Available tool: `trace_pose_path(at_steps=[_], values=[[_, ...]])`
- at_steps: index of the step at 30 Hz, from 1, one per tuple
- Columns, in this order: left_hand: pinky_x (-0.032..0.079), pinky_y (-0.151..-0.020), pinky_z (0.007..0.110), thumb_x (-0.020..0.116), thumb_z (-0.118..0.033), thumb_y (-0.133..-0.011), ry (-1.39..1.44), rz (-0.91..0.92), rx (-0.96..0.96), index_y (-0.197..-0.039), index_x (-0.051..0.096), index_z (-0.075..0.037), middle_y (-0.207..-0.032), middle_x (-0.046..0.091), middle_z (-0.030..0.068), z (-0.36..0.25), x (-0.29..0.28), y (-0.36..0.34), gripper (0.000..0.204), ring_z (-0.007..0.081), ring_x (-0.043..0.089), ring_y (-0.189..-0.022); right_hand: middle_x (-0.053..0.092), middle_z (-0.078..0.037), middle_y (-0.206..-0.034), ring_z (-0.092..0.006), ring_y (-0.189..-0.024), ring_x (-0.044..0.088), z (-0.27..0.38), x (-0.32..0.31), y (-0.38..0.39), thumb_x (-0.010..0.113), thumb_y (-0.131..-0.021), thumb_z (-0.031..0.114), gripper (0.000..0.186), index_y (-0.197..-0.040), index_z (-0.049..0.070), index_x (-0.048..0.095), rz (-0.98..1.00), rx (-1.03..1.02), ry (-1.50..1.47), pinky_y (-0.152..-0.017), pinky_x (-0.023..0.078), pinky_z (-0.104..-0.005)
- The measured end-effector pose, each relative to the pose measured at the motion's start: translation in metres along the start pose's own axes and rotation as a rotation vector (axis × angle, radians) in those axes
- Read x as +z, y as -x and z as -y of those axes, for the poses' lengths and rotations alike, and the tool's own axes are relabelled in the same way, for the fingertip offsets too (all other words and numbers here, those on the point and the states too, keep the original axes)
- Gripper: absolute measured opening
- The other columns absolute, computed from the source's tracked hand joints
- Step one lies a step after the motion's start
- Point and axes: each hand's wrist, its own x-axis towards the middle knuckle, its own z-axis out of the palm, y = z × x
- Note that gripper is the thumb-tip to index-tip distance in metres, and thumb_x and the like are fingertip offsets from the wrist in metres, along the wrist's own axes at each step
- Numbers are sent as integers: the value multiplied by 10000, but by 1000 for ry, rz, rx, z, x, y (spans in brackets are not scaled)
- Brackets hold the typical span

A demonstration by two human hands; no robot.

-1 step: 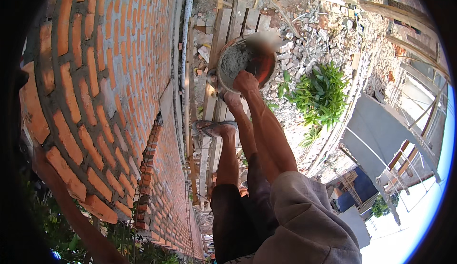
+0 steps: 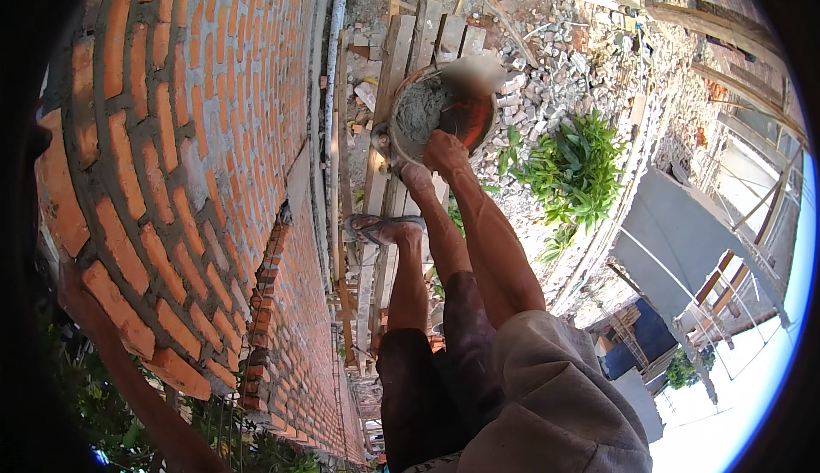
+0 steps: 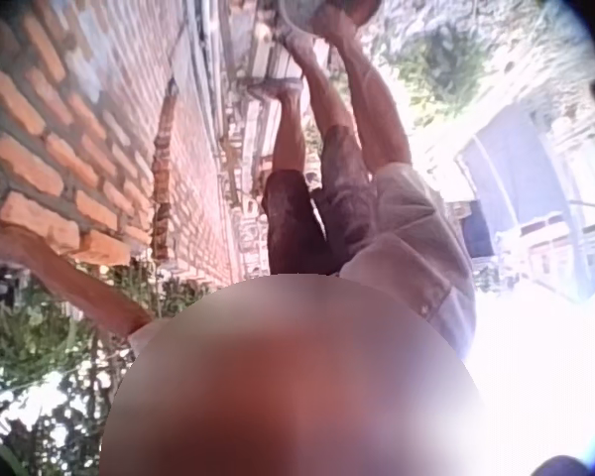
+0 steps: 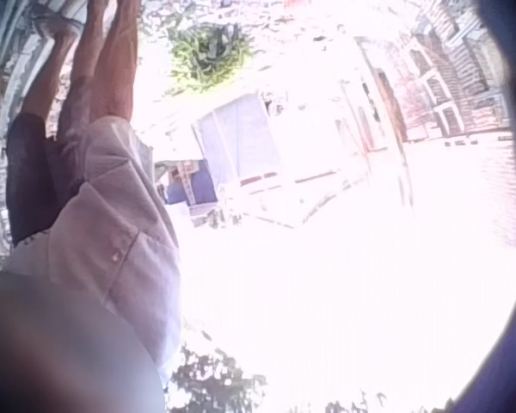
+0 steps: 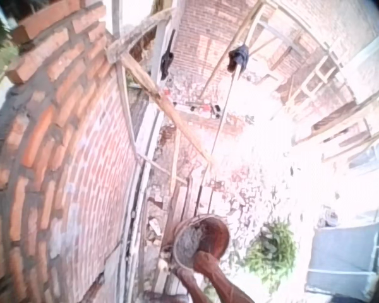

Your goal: The person scoops mortar from a bucket with a trowel and applies it to a brick wall. They place bricks onto the mortar and tap them into position, repeating the process to build up the wall.

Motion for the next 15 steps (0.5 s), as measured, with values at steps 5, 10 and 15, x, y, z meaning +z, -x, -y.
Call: trace_pose_path(at_steps=[5,10,15], values=[[483,-841,358,603,-320,-954,-24,-21,-50,-1211,610,62,-1081,639,112,0,-3,-1,460,194,613,-952,701,-207,-877,-393,-875,688,-30,-28,8,583,-782,111,249,-997,74,703,-202,-48,299,-779,537,-482],[492,-812,348,574,-281,-957,-5,28,33,-1187,613,65,-1055,637,114,3,-6,-1,417,186,619,-915,719,-189,-959,-314,-910,714,-34,-3,-40,740,-775,311,306,-912,37,748,-39,-199,495,-720,572,-420],[495,-827,352,562,-316,-961,-8,0,-8,-1221,604,64,-1107,642,130,10,-11,-6,462,194,632,-935,703,-170,-792,-245,-724,705,-62,3,-53,666,-857,295,298,-782,9,708,99,-253,203,-577,545,-425]])
